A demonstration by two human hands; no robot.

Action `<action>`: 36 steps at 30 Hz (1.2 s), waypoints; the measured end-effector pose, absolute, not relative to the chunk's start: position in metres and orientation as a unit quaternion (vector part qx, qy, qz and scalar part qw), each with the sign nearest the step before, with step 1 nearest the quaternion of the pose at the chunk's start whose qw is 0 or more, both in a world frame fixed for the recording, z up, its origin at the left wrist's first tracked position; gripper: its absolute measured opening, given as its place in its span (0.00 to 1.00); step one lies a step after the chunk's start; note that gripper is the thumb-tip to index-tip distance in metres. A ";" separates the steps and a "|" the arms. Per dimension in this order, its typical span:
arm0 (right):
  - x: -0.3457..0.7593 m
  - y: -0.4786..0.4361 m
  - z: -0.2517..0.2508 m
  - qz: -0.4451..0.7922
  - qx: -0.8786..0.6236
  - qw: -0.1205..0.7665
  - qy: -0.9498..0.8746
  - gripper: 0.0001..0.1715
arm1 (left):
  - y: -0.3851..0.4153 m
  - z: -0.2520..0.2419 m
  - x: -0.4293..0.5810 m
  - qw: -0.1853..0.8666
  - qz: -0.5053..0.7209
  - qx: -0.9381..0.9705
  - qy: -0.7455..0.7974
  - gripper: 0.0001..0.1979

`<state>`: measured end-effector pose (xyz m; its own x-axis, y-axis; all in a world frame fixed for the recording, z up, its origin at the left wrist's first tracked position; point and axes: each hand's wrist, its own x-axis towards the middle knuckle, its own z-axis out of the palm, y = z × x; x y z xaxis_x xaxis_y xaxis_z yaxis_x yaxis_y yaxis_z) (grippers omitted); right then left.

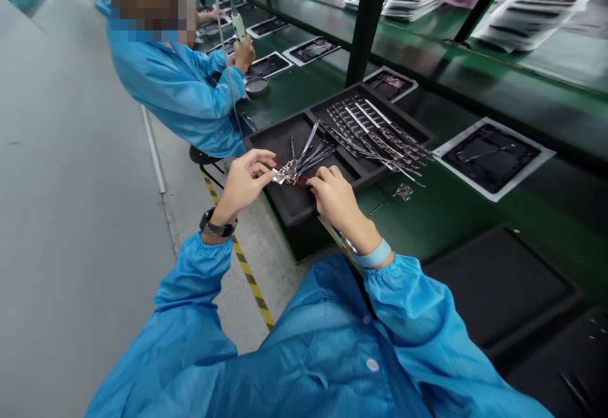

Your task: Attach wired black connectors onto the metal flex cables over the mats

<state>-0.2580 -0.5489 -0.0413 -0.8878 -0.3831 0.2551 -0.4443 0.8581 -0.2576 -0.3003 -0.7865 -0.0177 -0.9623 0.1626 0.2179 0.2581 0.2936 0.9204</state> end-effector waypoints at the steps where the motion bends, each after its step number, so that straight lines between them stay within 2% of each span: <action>1: -0.257 -0.549 -0.040 0.156 0.214 0.101 -0.959 0.19 | -0.787 -0.017 -0.300 0.042 -0.578 -0.131 -0.804 0.19; 5: -0.255 -0.551 -0.031 0.146 0.202 0.085 -0.965 0.17 | -0.787 -0.017 -0.300 0.042 -0.574 -0.129 -0.808 0.19; 12: -0.254 -0.547 -0.022 0.205 0.143 0.060 -0.966 0.02 | -0.786 -0.017 -0.302 0.038 -0.589 -0.134 -0.796 0.20; 23: -0.254 -0.547 -0.027 0.258 0.155 0.059 -0.952 0.10 | -0.789 -0.015 -0.299 0.049 -0.609 -0.117 -0.783 0.19; 30: -0.253 -0.550 -0.034 0.241 0.157 0.045 -0.957 0.04 | -0.797 0.002 -0.297 0.100 -0.575 -0.134 -0.801 0.19; 36: -0.254 -0.551 -0.037 0.243 0.150 0.038 -0.958 0.04 | -0.798 0.025 -0.300 0.144 -0.535 -0.153 -0.818 0.19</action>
<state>-0.2541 -0.5505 -0.0369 -0.9520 -0.2687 0.1464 -0.3060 0.8374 -0.4530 -0.2999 -0.7978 0.0245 -0.9118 0.0960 0.3992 0.4042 0.3809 0.8316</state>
